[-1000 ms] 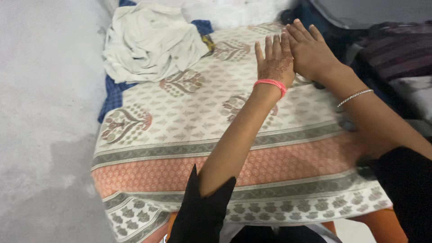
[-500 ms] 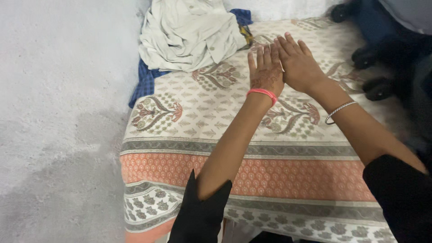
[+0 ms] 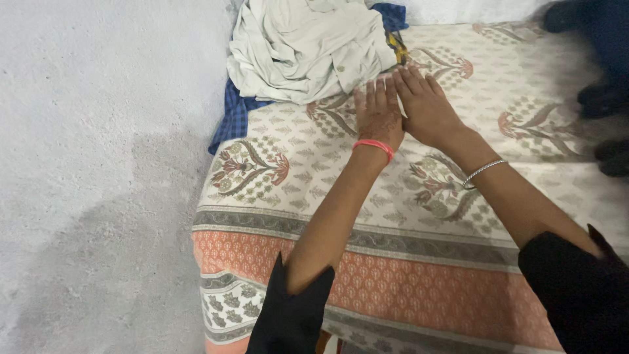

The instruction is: The person folds a white shirt and a blue patterned fabric by hand, places them into a blue suitcase, and then secures the internal straps and closes the zipper.

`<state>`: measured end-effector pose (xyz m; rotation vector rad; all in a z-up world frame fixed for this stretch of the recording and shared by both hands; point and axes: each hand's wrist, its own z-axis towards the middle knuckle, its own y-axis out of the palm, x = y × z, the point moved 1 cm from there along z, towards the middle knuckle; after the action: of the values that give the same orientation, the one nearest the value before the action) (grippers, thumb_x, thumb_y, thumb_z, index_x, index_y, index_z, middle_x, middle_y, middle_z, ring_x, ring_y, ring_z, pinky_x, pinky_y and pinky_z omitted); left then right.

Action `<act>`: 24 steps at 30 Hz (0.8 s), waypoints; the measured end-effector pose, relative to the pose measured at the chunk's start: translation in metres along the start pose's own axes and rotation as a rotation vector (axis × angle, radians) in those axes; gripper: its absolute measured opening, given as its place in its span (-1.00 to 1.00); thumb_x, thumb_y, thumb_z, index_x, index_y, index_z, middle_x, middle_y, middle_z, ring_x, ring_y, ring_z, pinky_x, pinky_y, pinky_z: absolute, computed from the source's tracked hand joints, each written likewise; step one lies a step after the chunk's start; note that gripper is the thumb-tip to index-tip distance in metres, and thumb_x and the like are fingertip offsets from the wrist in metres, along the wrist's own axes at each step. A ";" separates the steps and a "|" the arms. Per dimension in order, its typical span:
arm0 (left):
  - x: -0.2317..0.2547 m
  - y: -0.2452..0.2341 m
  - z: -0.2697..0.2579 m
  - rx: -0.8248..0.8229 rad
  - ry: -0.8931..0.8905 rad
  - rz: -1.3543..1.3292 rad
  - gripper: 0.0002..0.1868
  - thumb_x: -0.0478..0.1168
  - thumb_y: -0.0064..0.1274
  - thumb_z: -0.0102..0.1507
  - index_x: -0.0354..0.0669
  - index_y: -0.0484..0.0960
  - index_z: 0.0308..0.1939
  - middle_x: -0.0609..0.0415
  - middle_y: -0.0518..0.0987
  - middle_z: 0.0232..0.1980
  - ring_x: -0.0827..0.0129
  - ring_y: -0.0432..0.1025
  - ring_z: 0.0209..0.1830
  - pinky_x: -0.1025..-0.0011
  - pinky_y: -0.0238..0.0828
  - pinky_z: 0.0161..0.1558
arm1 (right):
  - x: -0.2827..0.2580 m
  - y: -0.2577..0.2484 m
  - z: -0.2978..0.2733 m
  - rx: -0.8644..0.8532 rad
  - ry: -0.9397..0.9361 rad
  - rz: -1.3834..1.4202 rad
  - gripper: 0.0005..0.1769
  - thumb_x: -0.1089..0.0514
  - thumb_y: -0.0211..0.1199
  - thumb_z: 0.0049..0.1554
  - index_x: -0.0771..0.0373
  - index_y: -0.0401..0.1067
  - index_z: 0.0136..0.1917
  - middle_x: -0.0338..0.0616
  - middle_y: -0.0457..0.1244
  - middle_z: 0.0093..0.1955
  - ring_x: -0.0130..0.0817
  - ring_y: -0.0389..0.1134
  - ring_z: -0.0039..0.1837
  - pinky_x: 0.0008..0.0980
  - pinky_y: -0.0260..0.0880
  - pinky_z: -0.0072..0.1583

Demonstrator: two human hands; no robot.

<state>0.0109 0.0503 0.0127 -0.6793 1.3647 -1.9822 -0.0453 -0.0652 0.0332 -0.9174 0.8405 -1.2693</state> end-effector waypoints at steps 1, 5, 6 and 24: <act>-0.005 0.002 0.002 -0.018 -0.006 0.011 -0.07 0.05 -0.03 0.26 -0.29 -0.08 0.57 -0.14 0.00 0.62 -0.01 -0.19 0.65 -0.11 -0.50 0.53 | -0.002 0.004 0.004 -0.011 0.007 0.000 0.05 0.11 0.34 0.02 0.39 -0.09 0.64 0.16 -0.13 0.68 0.00 -0.26 0.71 0.04 -0.21 0.59; -0.020 0.014 0.008 0.024 -0.035 0.014 -0.13 0.02 -0.04 0.31 -0.27 -0.04 0.58 -0.16 0.04 0.62 -0.02 -0.16 0.65 -0.14 -0.48 0.55 | -0.003 0.019 0.020 -0.010 0.000 0.052 0.09 0.09 0.39 0.00 0.40 -0.09 0.63 0.18 -0.13 0.66 0.01 -0.26 0.71 0.04 -0.21 0.58; -0.025 0.017 0.010 -0.003 -0.044 0.024 -0.14 0.00 -0.05 0.31 -0.27 -0.03 0.58 -0.14 0.05 0.62 -0.01 -0.15 0.65 -0.13 -0.46 0.55 | -0.003 0.024 0.023 -0.011 -0.003 0.049 0.08 0.09 0.39 0.01 0.40 -0.09 0.63 0.18 -0.12 0.66 0.01 -0.25 0.71 0.04 -0.21 0.58; -0.090 0.105 0.022 0.232 -0.114 -0.088 -0.28 -0.06 -0.03 0.27 -0.25 0.23 0.47 -0.11 0.14 0.59 0.02 -0.08 0.65 -0.14 -0.33 0.56 | -0.001 0.118 0.101 0.054 0.021 0.097 -0.16 0.04 0.11 0.26 0.16 -0.09 0.71 0.17 -0.30 0.76 0.09 -0.37 0.75 0.30 -0.25 0.56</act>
<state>0.1085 0.0758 -0.0843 -0.7412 1.0344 -2.0949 0.0941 -0.0471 -0.0327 -0.8126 0.8536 -1.2137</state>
